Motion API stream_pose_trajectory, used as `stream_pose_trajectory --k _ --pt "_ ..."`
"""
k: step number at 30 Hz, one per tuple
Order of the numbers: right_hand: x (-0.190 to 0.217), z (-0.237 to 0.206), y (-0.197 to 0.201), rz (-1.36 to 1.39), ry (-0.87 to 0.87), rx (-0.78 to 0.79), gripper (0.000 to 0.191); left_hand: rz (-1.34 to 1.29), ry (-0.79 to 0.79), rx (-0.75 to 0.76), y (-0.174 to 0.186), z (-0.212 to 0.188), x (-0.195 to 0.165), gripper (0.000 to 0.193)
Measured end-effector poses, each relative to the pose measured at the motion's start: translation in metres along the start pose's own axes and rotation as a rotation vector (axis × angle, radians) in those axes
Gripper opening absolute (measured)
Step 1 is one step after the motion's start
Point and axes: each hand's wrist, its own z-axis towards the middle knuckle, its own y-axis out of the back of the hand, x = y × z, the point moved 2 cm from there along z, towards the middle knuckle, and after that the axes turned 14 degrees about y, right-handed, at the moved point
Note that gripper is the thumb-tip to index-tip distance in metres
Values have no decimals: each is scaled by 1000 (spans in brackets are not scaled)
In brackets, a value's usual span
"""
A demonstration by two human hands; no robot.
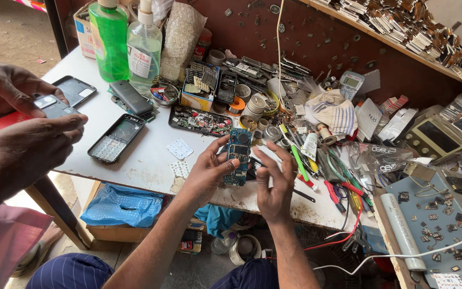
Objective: The person repairs a feature phone at a cluttered workbench. They hold the phone and pry along its seam with a thin metal tool, separate the housing, remove and handle the internal motherboard, work on the board with the tool, and later reassemble the phone and resume prying along its edge.
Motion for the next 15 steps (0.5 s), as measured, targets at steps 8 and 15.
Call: stream_pose_trajectory --k 8,15 --pt "-1 -2 1 30 -33 -47 35 0 10 -12 25 15 22 76" --pt "-5 -3 -1 186 -153 -106 17 -49 8 20 -2 -6 -11 73"
